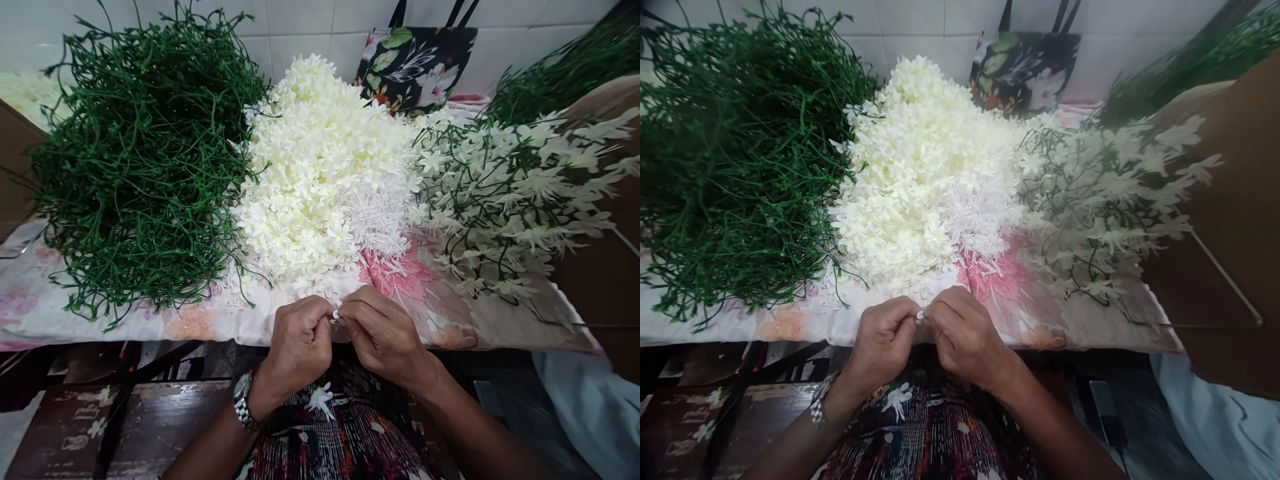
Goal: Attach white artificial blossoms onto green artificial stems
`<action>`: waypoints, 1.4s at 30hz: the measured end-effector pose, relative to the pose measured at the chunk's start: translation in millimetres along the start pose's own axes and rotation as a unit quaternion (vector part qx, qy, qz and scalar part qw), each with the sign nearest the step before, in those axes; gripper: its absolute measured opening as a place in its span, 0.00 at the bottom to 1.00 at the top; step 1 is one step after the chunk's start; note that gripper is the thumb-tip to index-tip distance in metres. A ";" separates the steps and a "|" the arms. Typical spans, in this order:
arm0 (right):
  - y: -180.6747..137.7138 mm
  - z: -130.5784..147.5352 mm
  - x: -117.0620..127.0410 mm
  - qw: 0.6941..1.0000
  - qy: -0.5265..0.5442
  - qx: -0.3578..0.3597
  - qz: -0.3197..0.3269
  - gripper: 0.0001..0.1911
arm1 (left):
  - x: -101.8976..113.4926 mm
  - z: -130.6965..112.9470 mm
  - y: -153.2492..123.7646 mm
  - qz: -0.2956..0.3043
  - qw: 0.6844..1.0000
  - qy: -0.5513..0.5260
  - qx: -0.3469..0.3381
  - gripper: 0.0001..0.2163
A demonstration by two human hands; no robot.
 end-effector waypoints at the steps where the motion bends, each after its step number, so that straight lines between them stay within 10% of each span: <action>1: 0.4 -1.3 1.0 1.000 0.013 -0.009 -0.002 0.08 | -0.9 3.9 -0.1 0.010 1.000 -0.025 0.017 0.09; 10: 4.1 -9.1 29.4 0.993 0.082 -0.079 -0.031 0.08 | -3.2 42.6 -9.8 0.022 0.932 -0.311 0.184 0.05; 36: 11.7 -8.7 5.6 0.991 0.113 -0.075 -0.025 0.09 | 2.6 26.1 0.3 0.017 0.973 -0.195 0.124 0.10; 42: 29.8 -18.4 78.1 0.990 0.102 -0.062 -0.077 0.07 | 9.6 47.0 -13.5 -0.059 0.922 -0.333 0.188 0.15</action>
Point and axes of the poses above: each hand's wrist, its own y-axis towards the middle knuckle, its own x-axis out of the back of the hand, z = x × y, the point moved 10 cm from there along y, towards the middle knuckle, and after that the axes turned 4 degrees about z, right-handed, at the moved point
